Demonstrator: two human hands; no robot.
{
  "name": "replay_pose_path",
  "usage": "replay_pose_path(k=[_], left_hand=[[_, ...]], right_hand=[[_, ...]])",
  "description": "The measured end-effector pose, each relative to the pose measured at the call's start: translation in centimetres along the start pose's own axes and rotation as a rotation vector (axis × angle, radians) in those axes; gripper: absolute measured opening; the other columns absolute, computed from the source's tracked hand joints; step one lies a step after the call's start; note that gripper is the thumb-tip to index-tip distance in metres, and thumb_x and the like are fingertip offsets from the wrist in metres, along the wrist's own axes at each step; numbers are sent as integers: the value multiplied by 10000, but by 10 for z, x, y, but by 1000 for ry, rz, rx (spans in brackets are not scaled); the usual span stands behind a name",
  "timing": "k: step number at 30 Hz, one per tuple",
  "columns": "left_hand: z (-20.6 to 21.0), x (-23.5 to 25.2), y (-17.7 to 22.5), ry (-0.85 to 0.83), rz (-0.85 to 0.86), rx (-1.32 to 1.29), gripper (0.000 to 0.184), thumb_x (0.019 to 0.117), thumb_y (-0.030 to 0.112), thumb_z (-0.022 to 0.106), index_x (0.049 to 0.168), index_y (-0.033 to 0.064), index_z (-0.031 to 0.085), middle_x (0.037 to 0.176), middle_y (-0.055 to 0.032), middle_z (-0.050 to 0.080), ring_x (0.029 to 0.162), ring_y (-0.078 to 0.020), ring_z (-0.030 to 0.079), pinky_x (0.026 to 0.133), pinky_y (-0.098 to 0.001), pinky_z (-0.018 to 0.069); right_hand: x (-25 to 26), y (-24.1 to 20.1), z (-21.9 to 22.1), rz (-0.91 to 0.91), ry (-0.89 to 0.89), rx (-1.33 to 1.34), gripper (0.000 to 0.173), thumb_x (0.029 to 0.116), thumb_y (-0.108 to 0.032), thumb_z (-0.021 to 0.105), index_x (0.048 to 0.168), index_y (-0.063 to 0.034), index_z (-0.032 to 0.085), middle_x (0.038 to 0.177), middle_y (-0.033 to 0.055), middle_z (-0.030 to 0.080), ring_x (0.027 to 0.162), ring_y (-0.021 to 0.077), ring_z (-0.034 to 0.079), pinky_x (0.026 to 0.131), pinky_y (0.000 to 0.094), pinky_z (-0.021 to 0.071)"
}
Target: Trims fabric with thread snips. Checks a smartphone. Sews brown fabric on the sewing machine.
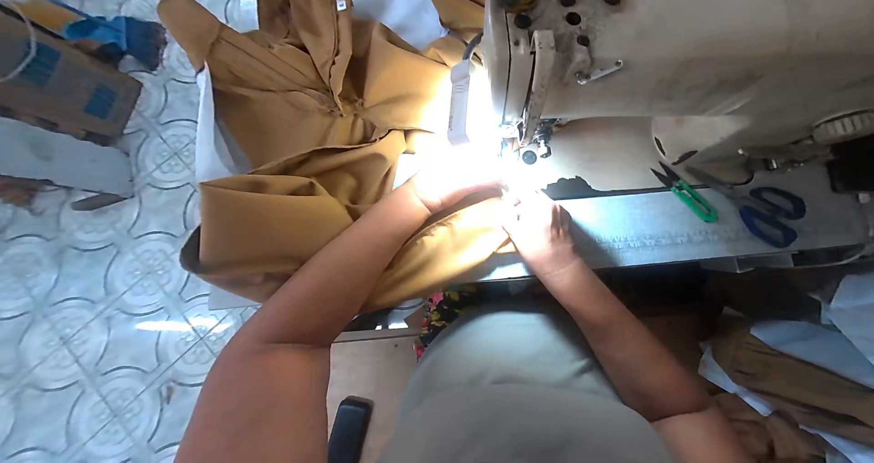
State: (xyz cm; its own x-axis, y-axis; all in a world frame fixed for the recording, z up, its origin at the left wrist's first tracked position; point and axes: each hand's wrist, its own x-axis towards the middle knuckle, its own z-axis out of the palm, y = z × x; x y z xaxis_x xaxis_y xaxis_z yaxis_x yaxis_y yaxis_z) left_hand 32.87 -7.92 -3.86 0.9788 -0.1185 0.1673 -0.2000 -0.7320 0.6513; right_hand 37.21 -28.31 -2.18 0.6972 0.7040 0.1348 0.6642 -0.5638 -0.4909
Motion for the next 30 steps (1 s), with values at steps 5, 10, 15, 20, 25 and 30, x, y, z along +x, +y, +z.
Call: replay_pose_path(k=[5,10,15,20,25,30], left_hand=[[0,0,3,47,-74,-92,220,1022,170,541,928,71,714,884,-28,679,890,-101,637,819,-300,500],[4,-8,-12,191,241,398,236,1012,36,534,1010,69,767,1036,-119,750,1020,-273,709,901,-427,556],[3,-9,-10,145,167,253,242,1019,80,534,983,52,771,1042,-99,751,1038,-224,698,934,-385,538],[-11,-7,-9,-3,192,394,282,1025,120,497,1035,131,778,1134,-86,734,1076,-274,694,892,-485,547],[-17,-7,0,-61,-1,326,337,1008,415,557,1027,170,787,1144,-67,721,1020,-251,696,835,-497,548],[-5,-2,3,49,-65,322,188,963,248,694,1091,134,772,1084,-92,740,1044,-275,696,918,-486,528]], right_hand=[[-12,0,-1,-1,-2,49,206,938,-99,683,1119,1,680,993,187,693,886,324,715,754,463,599],[-22,2,1,-94,38,44,208,910,-76,722,1106,-14,755,1039,186,715,971,333,714,845,450,599],[-27,4,6,-148,66,5,233,908,-52,711,1135,-29,756,1101,185,702,1031,331,702,882,425,595],[-28,5,7,-199,51,-76,225,919,-49,692,1131,-41,766,1113,175,714,1041,316,701,878,406,589],[-28,4,5,-236,19,-126,228,933,-55,666,1139,-38,762,1151,171,719,1063,328,700,888,410,586],[-26,5,2,-235,19,-85,192,938,-66,675,1102,-21,764,1103,176,705,1021,321,698,867,403,591]])
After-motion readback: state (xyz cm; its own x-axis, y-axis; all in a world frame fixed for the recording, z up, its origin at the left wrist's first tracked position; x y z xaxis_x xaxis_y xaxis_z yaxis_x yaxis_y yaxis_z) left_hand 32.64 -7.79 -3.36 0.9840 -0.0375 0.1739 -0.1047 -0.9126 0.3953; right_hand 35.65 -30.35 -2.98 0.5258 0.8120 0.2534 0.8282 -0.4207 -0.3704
